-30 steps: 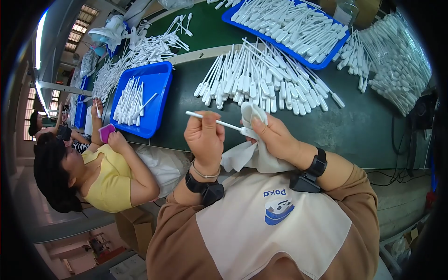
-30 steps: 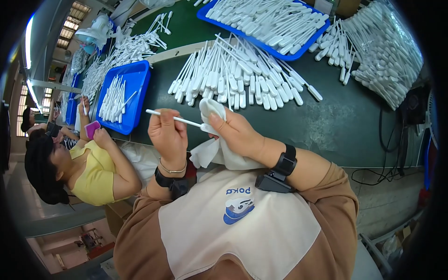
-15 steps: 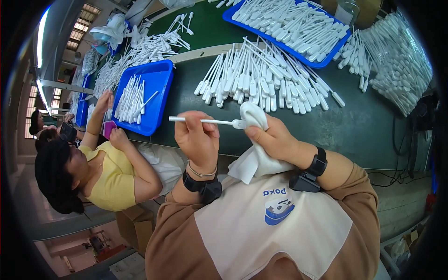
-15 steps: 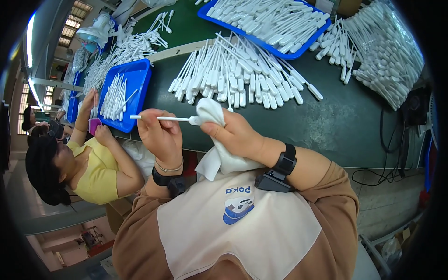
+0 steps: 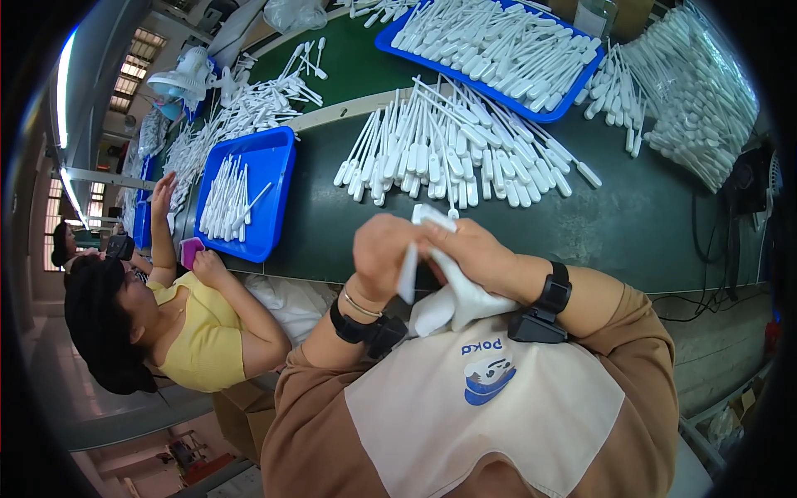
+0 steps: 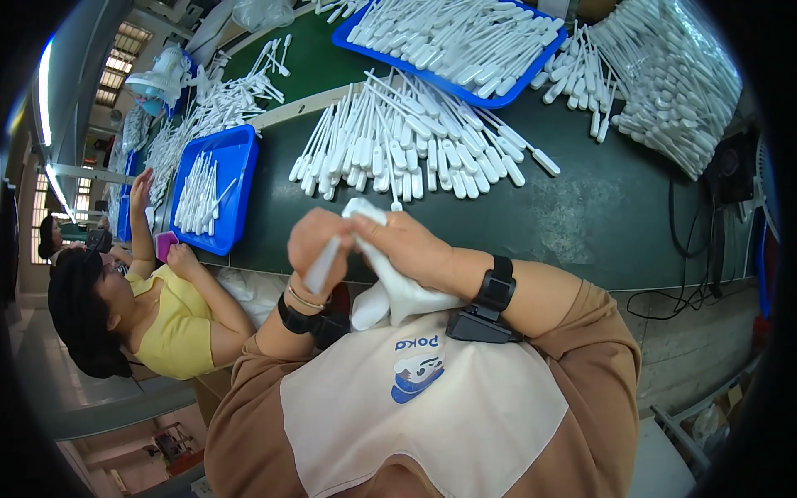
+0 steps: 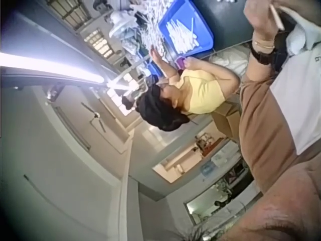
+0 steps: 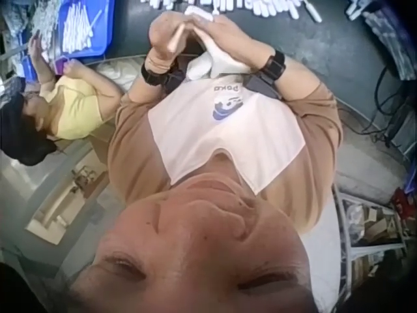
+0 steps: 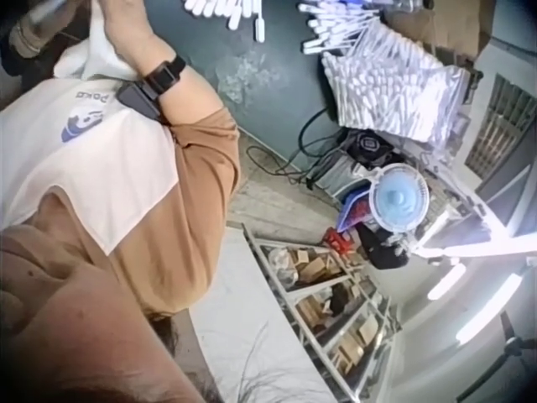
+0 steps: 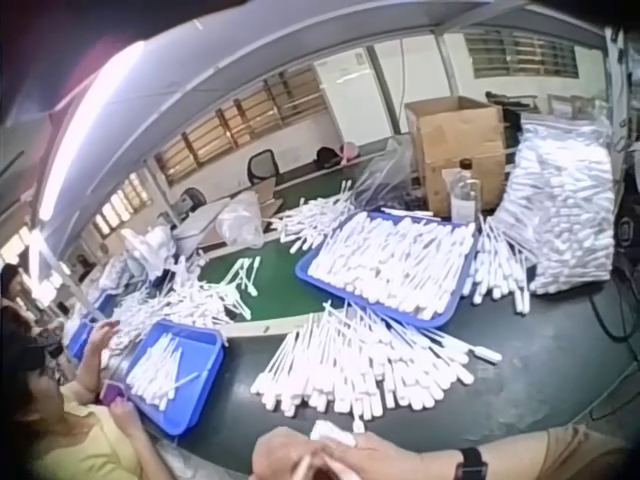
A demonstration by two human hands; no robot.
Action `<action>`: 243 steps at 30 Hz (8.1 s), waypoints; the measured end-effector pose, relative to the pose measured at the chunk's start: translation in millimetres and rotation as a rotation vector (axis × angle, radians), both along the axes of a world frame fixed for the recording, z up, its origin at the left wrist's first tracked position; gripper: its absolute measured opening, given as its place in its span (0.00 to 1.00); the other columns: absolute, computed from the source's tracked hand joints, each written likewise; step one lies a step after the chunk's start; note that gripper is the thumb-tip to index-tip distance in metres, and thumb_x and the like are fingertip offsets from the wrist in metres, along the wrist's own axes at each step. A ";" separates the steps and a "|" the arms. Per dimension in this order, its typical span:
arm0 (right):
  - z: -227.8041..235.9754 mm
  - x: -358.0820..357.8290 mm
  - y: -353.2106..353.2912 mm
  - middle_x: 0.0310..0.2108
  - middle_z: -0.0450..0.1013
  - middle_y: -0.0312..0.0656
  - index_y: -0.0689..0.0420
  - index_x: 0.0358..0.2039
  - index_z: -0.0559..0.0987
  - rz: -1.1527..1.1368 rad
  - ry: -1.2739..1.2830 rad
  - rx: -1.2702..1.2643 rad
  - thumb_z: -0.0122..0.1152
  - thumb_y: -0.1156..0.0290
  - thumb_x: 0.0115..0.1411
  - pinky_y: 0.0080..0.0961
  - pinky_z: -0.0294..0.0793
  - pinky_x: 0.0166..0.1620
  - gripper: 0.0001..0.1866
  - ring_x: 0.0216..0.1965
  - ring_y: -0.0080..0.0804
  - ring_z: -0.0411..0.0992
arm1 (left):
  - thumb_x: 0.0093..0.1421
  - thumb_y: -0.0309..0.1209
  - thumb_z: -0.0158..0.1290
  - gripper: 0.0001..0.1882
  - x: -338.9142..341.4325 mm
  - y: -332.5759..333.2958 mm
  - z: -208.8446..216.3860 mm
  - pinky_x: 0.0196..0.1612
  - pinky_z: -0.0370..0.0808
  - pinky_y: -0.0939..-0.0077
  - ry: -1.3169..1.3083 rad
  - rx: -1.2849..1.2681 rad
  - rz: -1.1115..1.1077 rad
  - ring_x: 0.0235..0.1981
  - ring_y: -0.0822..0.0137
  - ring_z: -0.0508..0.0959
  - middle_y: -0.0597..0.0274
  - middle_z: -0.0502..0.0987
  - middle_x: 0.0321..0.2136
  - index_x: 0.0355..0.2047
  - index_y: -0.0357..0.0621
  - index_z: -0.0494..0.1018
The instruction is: The person picks up a swab from a pile, wipes the tip and handle with a cloth, and places it into a blue tray, repeating this process for several swabs.
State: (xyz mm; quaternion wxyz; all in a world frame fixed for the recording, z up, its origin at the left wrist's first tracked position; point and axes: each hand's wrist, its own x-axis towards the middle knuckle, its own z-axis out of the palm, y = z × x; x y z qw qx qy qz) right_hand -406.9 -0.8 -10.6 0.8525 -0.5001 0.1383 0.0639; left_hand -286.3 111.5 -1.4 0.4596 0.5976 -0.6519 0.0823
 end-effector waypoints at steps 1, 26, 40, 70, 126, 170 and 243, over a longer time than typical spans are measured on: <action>1.9 -1.7 -0.7 0.22 0.66 0.33 0.59 0.30 0.73 -0.004 -0.001 0.001 0.43 0.55 0.59 0.17 0.62 0.28 0.19 0.24 0.17 0.61 | 0.53 0.28 0.49 0.05 1.2 -1.2 -0.3 0.19 0.64 0.78 0.207 0.034 0.127 0.16 0.68 0.69 0.60 0.70 0.18 0.25 0.39 0.67; 3.6 -7.1 -9.4 0.21 0.70 0.47 0.58 0.31 0.72 0.780 -0.451 -0.782 0.47 0.55 0.56 0.31 0.66 0.30 0.18 0.24 0.44 0.68 | 0.48 0.28 0.54 0.14 0.2 -37.3 6.1 0.19 0.64 0.77 0.537 0.532 0.242 0.15 0.68 0.71 0.61 0.69 0.12 0.31 0.39 0.60; 8.0 -3.9 -10.6 0.23 0.69 0.53 0.64 0.27 0.71 0.770 -0.396 -0.753 0.46 0.53 0.55 0.33 0.65 0.31 0.22 0.26 0.47 0.67 | 0.50 0.28 0.50 0.10 162.4 -66.2 -0.4 0.17 0.64 0.80 0.213 1.002 0.285 0.14 0.75 0.68 0.63 0.71 0.17 0.32 0.35 0.69; -0.7 8.8 -34.2 0.17 0.65 0.34 0.58 0.28 0.71 -0.353 -0.028 -0.185 0.46 0.56 0.57 0.15 0.61 0.22 0.17 0.18 0.19 0.62 | 0.51 0.28 0.43 0.11 379.2 -131.3 -6.4 0.38 0.71 0.65 -0.648 1.009 0.808 0.37 0.55 0.73 0.55 0.74 0.34 0.32 0.49 0.74; 26.8 -12.3 -11.8 0.36 0.70 0.45 0.61 0.39 0.66 -0.179 -0.338 0.034 0.46 0.66 0.57 0.30 0.68 0.42 0.13 0.36 0.33 0.69 | 0.56 0.33 0.47 0.17 -37.1 7.7 -28.2 0.18 0.61 0.87 1.986 0.401 -0.667 0.18 0.76 0.65 0.67 0.69 0.26 0.46 0.46 0.64; 6.3 -4.0 -10.6 0.21 0.69 0.36 0.61 0.39 0.69 -0.011 -0.373 -0.142 0.49 0.64 0.57 0.17 0.64 0.26 0.14 0.23 0.20 0.66 | 0.57 0.28 0.45 0.07 -4.6 2.6 35.4 0.14 0.55 0.90 1.160 0.034 0.041 0.11 0.82 0.60 0.69 0.65 0.13 0.27 0.37 0.68; 7.1 8.3 -26.9 0.30 0.67 0.34 0.57 0.41 0.66 -0.494 -0.234 -0.150 0.37 0.58 0.61 0.15 0.63 0.35 0.17 0.31 0.18 0.64 | 0.61 0.37 0.35 0.14 -4.2 11.0 -2.3 0.27 0.72 0.77 1.769 0.319 -0.452 0.23 0.63 0.74 0.54 0.73 0.22 0.36 0.38 0.63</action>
